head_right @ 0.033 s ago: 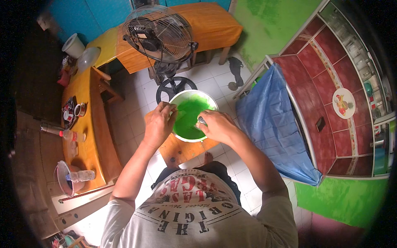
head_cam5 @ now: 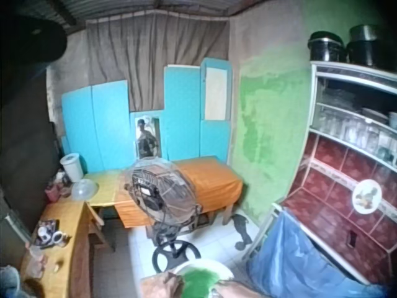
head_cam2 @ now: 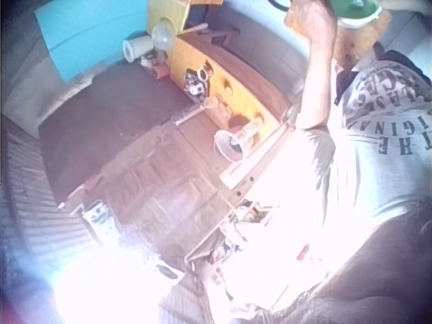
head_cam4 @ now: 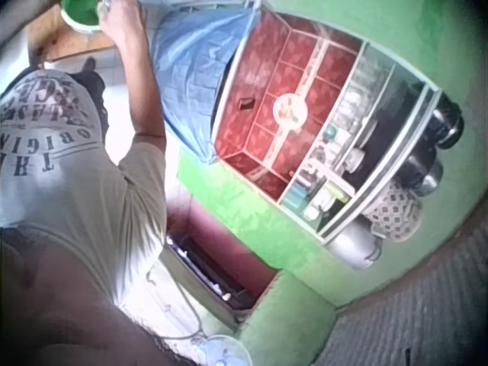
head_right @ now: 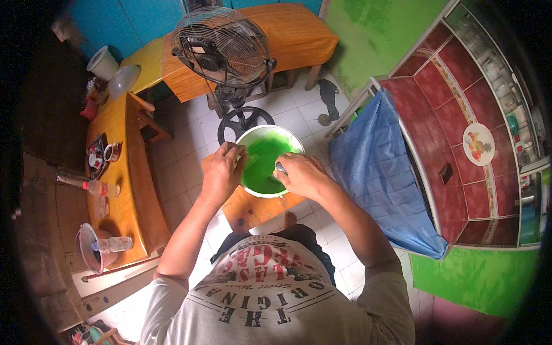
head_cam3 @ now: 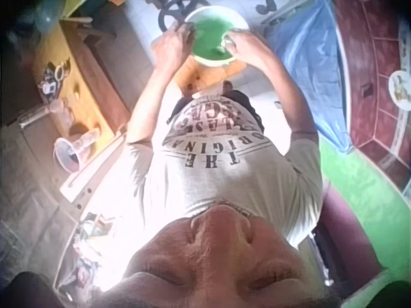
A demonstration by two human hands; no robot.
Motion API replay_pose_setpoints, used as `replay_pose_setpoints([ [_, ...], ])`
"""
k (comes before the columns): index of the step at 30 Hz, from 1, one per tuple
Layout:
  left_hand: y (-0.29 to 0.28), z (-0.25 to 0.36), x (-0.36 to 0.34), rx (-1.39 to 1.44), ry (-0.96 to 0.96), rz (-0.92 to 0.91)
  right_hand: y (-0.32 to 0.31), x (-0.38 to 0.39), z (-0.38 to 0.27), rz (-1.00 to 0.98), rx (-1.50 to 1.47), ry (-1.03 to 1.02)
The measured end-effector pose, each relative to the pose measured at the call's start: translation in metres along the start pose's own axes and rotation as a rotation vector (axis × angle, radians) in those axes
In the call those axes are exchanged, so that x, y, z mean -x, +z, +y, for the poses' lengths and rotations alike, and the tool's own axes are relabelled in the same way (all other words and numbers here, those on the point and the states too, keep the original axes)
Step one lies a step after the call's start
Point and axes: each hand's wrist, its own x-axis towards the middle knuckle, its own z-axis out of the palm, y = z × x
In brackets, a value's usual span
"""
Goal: The person mixes green paint in a white bucket using a putty knife and by hand, adding water from a plastic bottle and squeezing the contents of a green plastic bag into the bucket.
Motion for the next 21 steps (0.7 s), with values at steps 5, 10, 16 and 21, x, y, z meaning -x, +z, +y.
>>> replay_pose_setpoints([
  [5, 0.003, 0.001, 0.003, -0.026, -0.007, 0.038, 0.003, -0.023, 0.002, -0.001, 0.097, 0.104],
  [10, 0.009, -0.002, 0.006, -0.021, 0.031, 0.114, 0.012, -0.038, 0.0, 0.075, 0.129, 0.077],
  [16, 0.013, -0.005, 0.008, 0.024, 0.032, 0.16, 0.023, -0.036, -0.008, 0.058, 0.039, -0.043],
  [21, 0.013, 0.0, 0.009, 0.046, 0.016, 0.164, 0.016, -0.022, -0.005, 0.006, 0.005, -0.093],
])
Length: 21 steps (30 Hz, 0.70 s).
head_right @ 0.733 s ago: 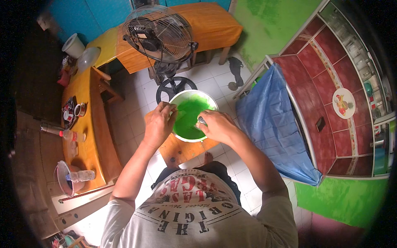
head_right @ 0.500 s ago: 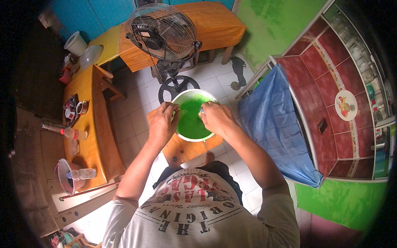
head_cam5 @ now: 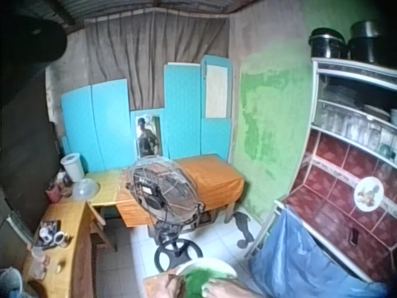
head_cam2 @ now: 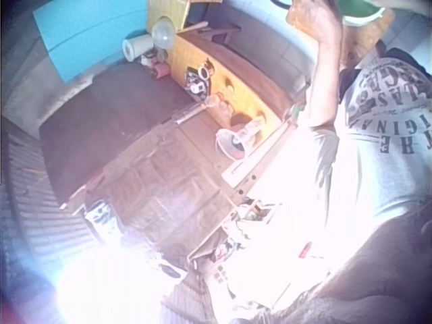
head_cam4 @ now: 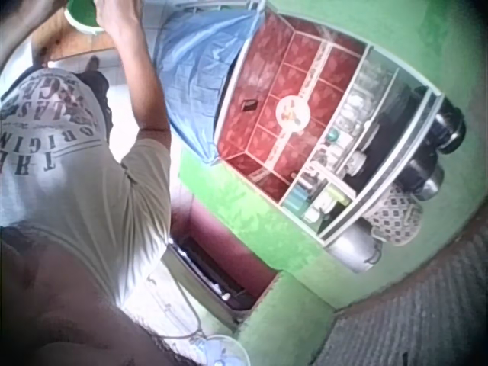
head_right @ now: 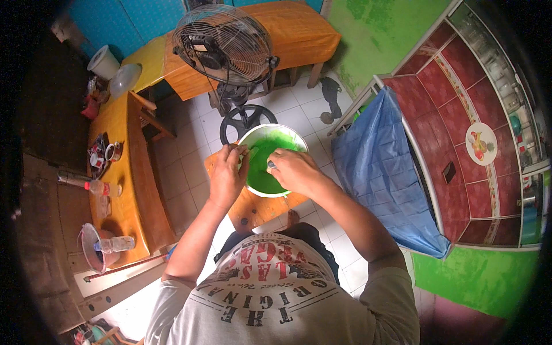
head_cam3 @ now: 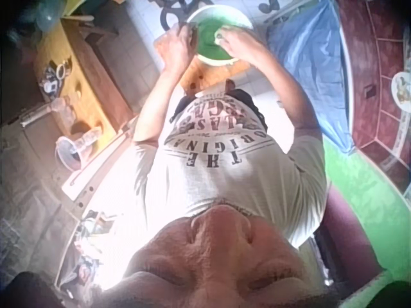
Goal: The person mixes green paint in a white bucket using a putty knife and by hand, adding water from a plastic bottle and squeezing the contents of a green plastic bag into the bucket.
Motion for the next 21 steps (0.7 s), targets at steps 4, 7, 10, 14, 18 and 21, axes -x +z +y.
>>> replay_pose_setpoints([
  [4, 0.0, 0.0, 0.002, -0.005, 0.001, 0.005, -0.009, 0.005, 0.003, -0.003, 0.111, 0.124],
  [7, 0.0, 0.002, 0.001, 0.014, 0.0, 0.003, -0.007, -0.002, 0.009, 0.011, 0.207, 0.178],
  [10, 0.002, 0.001, 0.001, 0.023, 0.007, 0.003, -0.002, -0.01, 0.007, 0.089, 0.191, 0.117],
  [14, 0.002, 0.001, 0.002, 0.051, -0.025, -0.01, 0.009, -0.013, -0.001, 0.12, 0.175, 0.003],
  [18, 0.003, -0.001, 0.001, 0.032, -0.005, 0.041, 0.003, -0.006, -0.007, 0.017, 0.056, -0.012],
  [21, 0.003, -0.002, 0.002, 0.02, -0.01, 0.043, -0.005, 0.002, -0.01, -0.071, 0.033, -0.021],
])
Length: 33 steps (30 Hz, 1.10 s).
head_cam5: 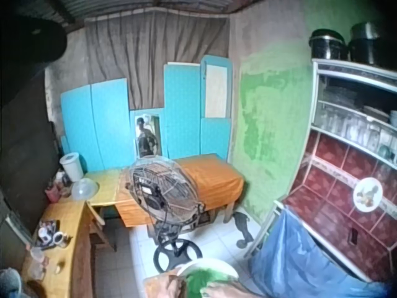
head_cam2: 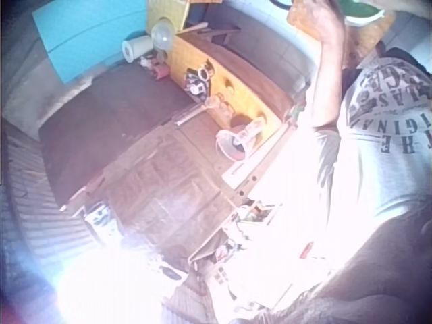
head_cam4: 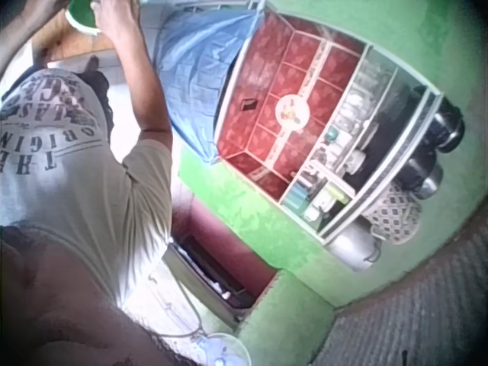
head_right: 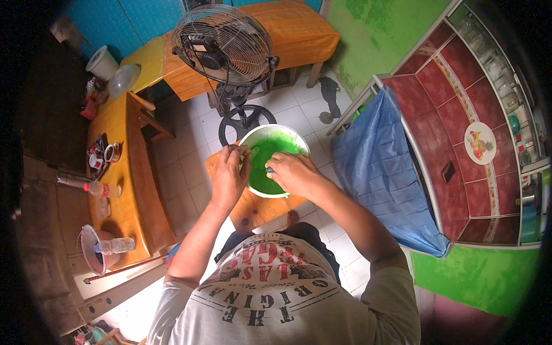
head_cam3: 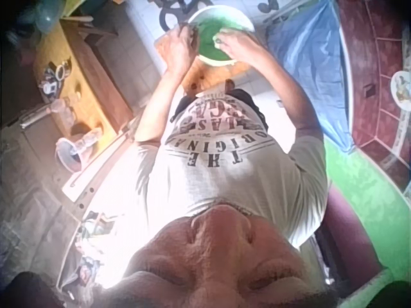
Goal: The person mixes green paint in a white bucket using a putty knife and by hand, adding water from a plastic bottle and squeezing the contents of a green plastic bag into the bucket.
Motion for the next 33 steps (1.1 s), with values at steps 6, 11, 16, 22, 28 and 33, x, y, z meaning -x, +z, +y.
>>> replay_pose_setpoints([
  [6, -0.002, 0.003, 0.001, -0.006, -0.033, -0.022, -0.003, 0.006, 0.015, 0.073, 0.104, 0.047],
  [11, 0.002, -0.001, 0.001, 0.027, -0.001, 0.006, 0.007, -0.012, 0.02, 0.176, 0.146, 0.052],
  [16, 0.002, -0.003, 0.0, 0.013, 0.003, 0.001, 0.015, -0.017, 0.009, 0.149, 0.047, -0.052],
  [22, 0.003, -0.003, 0.002, 0.014, -0.025, -0.02, 0.011, -0.006, 0.005, 0.05, -0.119, -0.18],
  [28, 0.0, 0.002, 0.002, 0.012, -0.014, -0.02, -0.007, 0.009, 0.008, -0.05, -0.015, -0.003],
  [33, 0.0, 0.003, 0.002, 0.018, -0.02, -0.021, -0.011, 0.006, 0.022, 0.068, 0.149, 0.081],
])
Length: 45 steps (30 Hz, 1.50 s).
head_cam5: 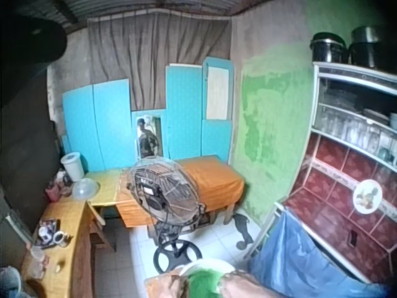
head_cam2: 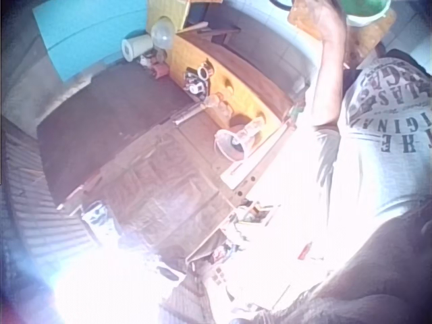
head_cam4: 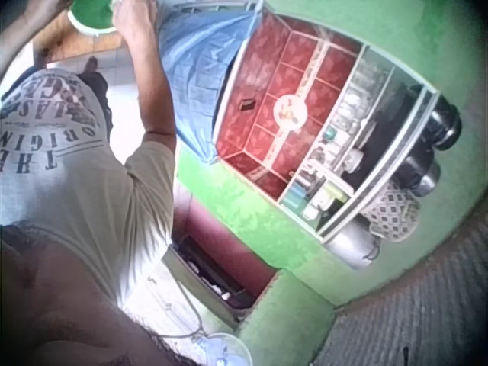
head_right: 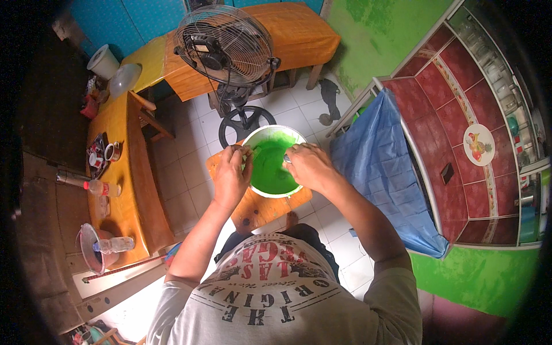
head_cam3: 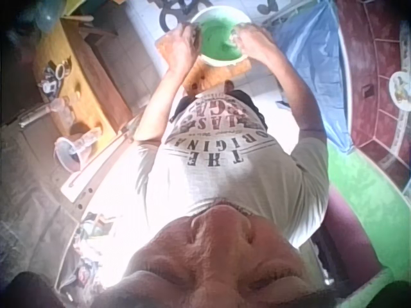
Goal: The person mixes green paint in a white bucket using a putty knife and by hand, adding water from a plastic bottle and squeezing the contents of a green plastic bag into the bucket.
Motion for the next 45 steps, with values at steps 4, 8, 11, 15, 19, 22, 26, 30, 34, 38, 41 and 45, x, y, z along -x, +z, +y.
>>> replay_pose_setpoints([
  [4, 0.002, -0.001, 0.0, 0.015, 0.008, -0.004, 0.01, -0.013, 0.002, 0.114, 0.046, 0.028],
  [8, 0.003, -0.003, 0.001, 0.043, -0.008, -0.02, 0.023, -0.019, -0.004, 0.158, -0.035, -0.043],
  [11, 0.002, -0.005, 0.001, 0.033, 0.008, 0.005, 0.02, -0.012, -0.011, 0.088, -0.093, -0.098],
  [15, 0.002, -0.005, 0.001, 0.015, -0.004, -0.002, 0.013, 0.002, -0.002, 0.049, -0.102, -0.095],
  [19, 0.0, -0.005, 0.002, 0.015, -0.006, -0.005, 0.006, 0.001, -0.002, 0.067, 0.039, -0.019],
  [22, 0.003, -0.002, 0.0, 0.024, 0.011, -0.001, 0.017, -0.008, 0.005, 0.144, 0.078, -0.038],
  [26, 0.002, 0.0, 0.0, 0.029, 0.009, -0.009, 0.025, -0.015, -0.005, 0.125, -0.007, -0.133],
  [30, 0.003, -0.003, 0.003, 0.025, -0.006, -0.004, 0.018, -0.005, -0.012, 0.036, -0.101, -0.189],
  [34, 0.003, -0.004, 0.003, 0.03, -0.005, -0.009, 0.01, 0.005, 0.0, 0.028, -0.064, -0.092],
  [38, 0.004, -0.004, 0.001, 0.043, 0.016, 0.003, 0.007, -0.003, 0.007, 0.07, 0.042, 0.023],
  [41, 0.003, 0.0, -0.001, 0.049, 0.026, 0.008, 0.019, -0.012, 0.004, 0.147, 0.031, -0.025],
  [45, 0.002, 0.001, 0.001, 0.042, 0.01, -0.005, 0.028, -0.01, -0.01, 0.118, -0.062, -0.106],
])
